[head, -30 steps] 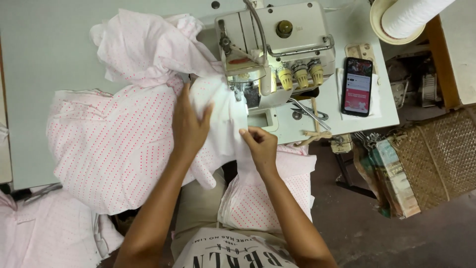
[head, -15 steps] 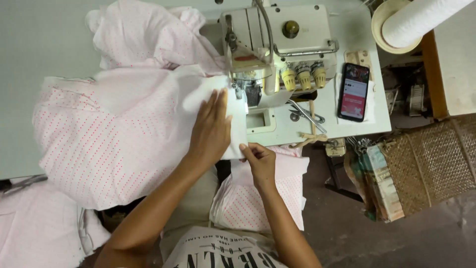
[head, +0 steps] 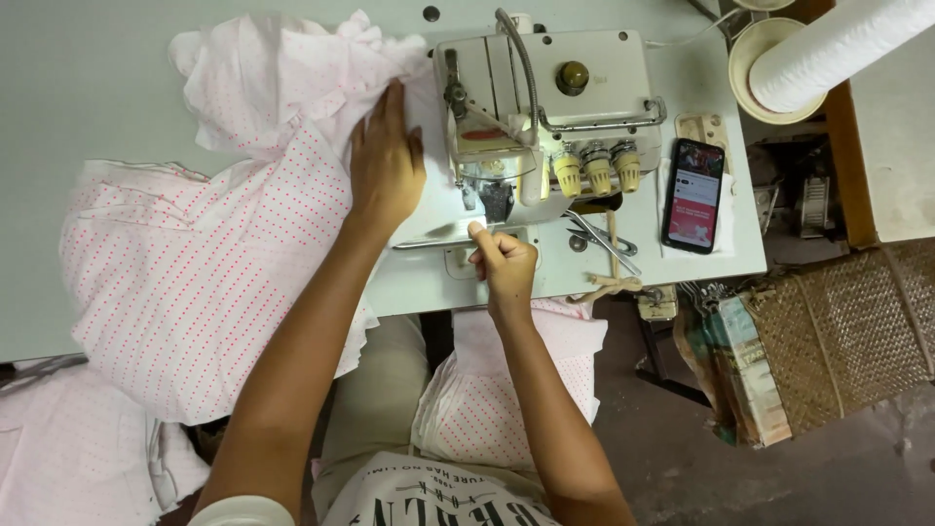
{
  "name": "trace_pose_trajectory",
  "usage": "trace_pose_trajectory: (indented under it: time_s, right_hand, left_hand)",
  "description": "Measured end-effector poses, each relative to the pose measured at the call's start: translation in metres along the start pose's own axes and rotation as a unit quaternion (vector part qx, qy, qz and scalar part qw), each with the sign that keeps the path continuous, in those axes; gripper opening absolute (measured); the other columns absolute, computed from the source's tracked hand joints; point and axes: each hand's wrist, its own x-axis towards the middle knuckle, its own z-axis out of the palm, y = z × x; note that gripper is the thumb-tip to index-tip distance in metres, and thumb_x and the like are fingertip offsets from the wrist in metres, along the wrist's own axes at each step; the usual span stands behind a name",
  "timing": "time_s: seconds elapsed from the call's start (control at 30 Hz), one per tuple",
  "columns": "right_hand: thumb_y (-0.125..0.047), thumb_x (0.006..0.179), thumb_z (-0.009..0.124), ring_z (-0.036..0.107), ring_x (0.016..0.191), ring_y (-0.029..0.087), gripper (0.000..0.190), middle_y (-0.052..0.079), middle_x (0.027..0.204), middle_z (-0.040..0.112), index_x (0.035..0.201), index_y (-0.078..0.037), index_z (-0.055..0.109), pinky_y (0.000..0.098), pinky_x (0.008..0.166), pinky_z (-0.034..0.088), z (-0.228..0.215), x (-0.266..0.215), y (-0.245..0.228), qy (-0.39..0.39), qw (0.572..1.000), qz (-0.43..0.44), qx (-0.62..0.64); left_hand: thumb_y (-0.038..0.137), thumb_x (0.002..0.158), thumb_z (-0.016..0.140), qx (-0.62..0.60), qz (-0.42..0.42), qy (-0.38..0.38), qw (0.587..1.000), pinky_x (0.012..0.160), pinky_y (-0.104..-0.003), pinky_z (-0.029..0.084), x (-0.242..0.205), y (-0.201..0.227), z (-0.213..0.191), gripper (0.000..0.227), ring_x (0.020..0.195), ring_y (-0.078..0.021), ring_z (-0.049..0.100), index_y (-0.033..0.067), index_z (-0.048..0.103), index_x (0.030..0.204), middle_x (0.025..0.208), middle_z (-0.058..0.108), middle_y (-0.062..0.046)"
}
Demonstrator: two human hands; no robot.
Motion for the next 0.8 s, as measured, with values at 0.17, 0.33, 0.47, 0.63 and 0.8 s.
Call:
trace_pose_trajectory:
  time_s: [0.17, 0.33, 0.47, 0.63, 0.8]
  right_hand:
    - [-0.024, 0.090, 0.074, 0.040, 0.041, 0.009, 0.050, 0.004, 0.048, 0.056, 0.048, -0.010, 0.051, 0.0237, 0.047, 0.034, -0.005, -0.013, -0.004, -0.002, 1.000, 0.005, -0.028]
    - [-0.016, 0.092, 0.076, 0.045, 0.036, 0.012, 0.043, 0.011, 0.050, 0.057, 0.053, -0.007, 0.058, 0.0239, 0.040, 0.033, -0.040, -0.027, 0.015, 0.031, 0.997, -0.033, -0.068]
    - [-0.019, 0.095, 0.073, 0.039, 0.042, 0.013, 0.044, 0.009, 0.043, 0.048, 0.056, -0.002, 0.062, 0.0241, 0.045, 0.033, -0.080, -0.043, 0.021, 0.042, 0.996, -0.004, -0.075]
    - [-0.018, 0.096, 0.072, 0.039, 0.042, 0.015, 0.043, 0.010, 0.042, 0.046, 0.058, 0.000, 0.063, 0.0258, 0.048, 0.035, -0.096, -0.059, 0.025, 0.042, 0.996, 0.020, -0.071]
    - [-0.020, 0.096, 0.072, 0.040, 0.047, 0.015, 0.042, 0.013, 0.041, 0.049, 0.060, 0.002, 0.069, 0.0273, 0.052, 0.036, -0.092, -0.074, 0.006, 0.011, 0.991, 0.005, -0.134]
  left_hand:
    - [0.014, 0.105, 0.048, -0.035, -0.084, 0.042, 0.995, 0.097, -0.055, 0.037, -0.003, -0.022, 0.004, 0.031, 0.106, -0.0477, 0.057, -0.0033, 0.040, 0.130, 0.113, 0.062, -0.028]
    - [0.023, 0.110, 0.048, -0.170, -0.130, 0.012, 0.977, 0.123, -0.056, 0.023, -0.069, -0.007, -0.044, 0.058, 0.147, -0.0455, 0.038, -0.0062, 0.028, 0.156, 0.156, 0.042, -0.032]
    - [0.063, 0.103, 0.030, -0.361, -0.382, -0.154, 0.836, 0.060, -0.039, 0.047, -0.145, 0.004, -0.060, 0.067, 0.062, -0.0311, 0.062, 0.0042, 0.062, 0.104, 0.078, 0.063, -0.016]
    - [0.060, 0.096, 0.069, -0.432, -0.475, 0.073, 0.763, 0.060, -0.032, 0.046, -0.099, -0.030, -0.032, 0.060, 0.064, -0.0212, 0.065, 0.0007, 0.066, 0.097, 0.077, 0.061, -0.010]
    - [0.046, 0.120, 0.036, 0.097, 0.079, 0.180, 0.976, 0.105, -0.079, -0.001, 0.042, -0.096, -0.039, 0.054, 0.142, -0.0422, 0.040, 0.0068, 0.058, 0.090, 0.118, 0.061, -0.025]
